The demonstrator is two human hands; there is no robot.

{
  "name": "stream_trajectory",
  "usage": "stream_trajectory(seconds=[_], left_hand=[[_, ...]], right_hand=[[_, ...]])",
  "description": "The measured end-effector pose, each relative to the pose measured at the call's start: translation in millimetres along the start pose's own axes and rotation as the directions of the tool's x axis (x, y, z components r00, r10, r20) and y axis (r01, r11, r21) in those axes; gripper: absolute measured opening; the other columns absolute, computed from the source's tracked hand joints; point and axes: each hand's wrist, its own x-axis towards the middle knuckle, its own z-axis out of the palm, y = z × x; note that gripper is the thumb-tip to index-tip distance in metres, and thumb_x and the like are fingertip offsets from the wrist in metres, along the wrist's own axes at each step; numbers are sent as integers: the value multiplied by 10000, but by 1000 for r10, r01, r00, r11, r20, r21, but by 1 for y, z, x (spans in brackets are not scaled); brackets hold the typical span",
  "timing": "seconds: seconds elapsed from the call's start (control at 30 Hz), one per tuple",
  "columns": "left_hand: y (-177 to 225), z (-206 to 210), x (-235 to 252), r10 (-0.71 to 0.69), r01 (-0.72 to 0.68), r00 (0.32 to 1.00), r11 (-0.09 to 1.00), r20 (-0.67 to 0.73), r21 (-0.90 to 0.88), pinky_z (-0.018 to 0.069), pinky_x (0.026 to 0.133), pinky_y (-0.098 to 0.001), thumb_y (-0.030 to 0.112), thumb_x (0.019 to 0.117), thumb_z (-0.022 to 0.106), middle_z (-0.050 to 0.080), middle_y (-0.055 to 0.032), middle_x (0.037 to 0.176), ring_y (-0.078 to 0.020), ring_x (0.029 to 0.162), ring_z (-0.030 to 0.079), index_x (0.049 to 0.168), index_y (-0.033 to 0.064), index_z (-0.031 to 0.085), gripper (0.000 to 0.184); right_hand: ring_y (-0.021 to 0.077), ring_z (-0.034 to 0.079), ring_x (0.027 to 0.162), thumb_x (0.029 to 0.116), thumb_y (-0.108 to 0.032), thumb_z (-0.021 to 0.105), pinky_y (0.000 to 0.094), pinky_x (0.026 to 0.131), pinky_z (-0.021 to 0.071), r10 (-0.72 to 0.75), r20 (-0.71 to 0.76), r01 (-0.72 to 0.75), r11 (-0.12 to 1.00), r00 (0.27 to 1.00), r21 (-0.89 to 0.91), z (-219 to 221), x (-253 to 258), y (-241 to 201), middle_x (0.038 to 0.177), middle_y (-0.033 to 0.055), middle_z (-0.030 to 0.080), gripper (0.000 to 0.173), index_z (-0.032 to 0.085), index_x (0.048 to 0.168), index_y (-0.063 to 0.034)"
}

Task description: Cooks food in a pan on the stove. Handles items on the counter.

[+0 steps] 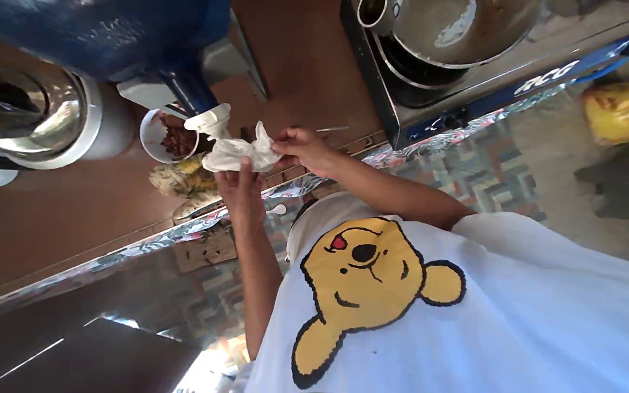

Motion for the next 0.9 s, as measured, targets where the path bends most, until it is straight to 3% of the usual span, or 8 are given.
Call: stream_trajectory(seconds=[0.13,0.23,0.33,0.43,0.53,0.67,0.77,0.9], left_hand=[[-4,-4,-6,24,-25,1000,992,-7,-127,560,911,-274,-1,1012,544,609,14,1151,-82,999,649,1348,131,383,394],[-6,-5,-10,-17,23,999,973,28,-228,539,933,-224,44,1049,493,616,39,1185,-47,1049,636,1321,159,422,303],[-9,1,-10,-38,32,999,974,-21,-225,567,861,-203,24,1049,480,645,35,1092,-35,946,660,1269,140,453,250],[-14,1,-13,40,-43,996,998,-79,-40,583,860,-276,20,995,603,645,16,1042,-72,921,671,1252,99,443,314],[-16,-1,-16,85,-83,993,996,-84,28,598,864,-309,82,971,674,662,13,1086,-96,953,687,1294,109,442,399],[-13,4,-20,27,-33,992,999,-122,-43,594,832,-276,169,1051,562,661,19,1069,-81,908,687,1293,131,452,269],[-13,4,-21,-19,13,992,998,-123,-55,590,697,-214,213,1080,499,693,58,906,-35,746,676,1112,153,565,94],[-14,-2,-26,-73,76,996,996,-54,53,598,651,-231,265,1112,390,702,70,870,-45,721,688,1065,163,568,211]], right_hand=[[112,678,809,989,70,566,291,781,606,-23,31,23,1000,999,-11,-4,-9,-3,978,77,629,181,502,1156,42],[116,677,811,953,97,605,282,793,605,-94,62,107,960,994,-258,-6,-13,-3,955,117,656,108,619,1059,107],[173,688,850,978,-12,637,337,812,589,-121,130,173,821,984,-544,-5,-14,-6,1069,175,710,218,699,1178,48],[167,684,864,983,-98,679,325,828,571,-238,120,264,781,964,-566,-5,-15,-5,1082,173,727,285,701,1236,33],[165,692,1014,1029,-34,544,308,913,547,-337,128,352,774,933,-526,-5,-18,-1,1253,173,709,296,683,1284,25],[271,624,1245,1015,22,452,398,1080,469,-348,130,356,737,929,-575,-3,-24,0,1336,190,673,398,666,1349,-7],[201,685,1024,1017,-49,561,347,923,543,-378,114,374,740,919,-559,-7,-20,6,1227,182,714,312,690,1296,8],[94,611,784,966,-105,696,269,755,532,-282,75,282,827,957,-486,-11,-20,0,1018,131,707,250,699,1165,47]])
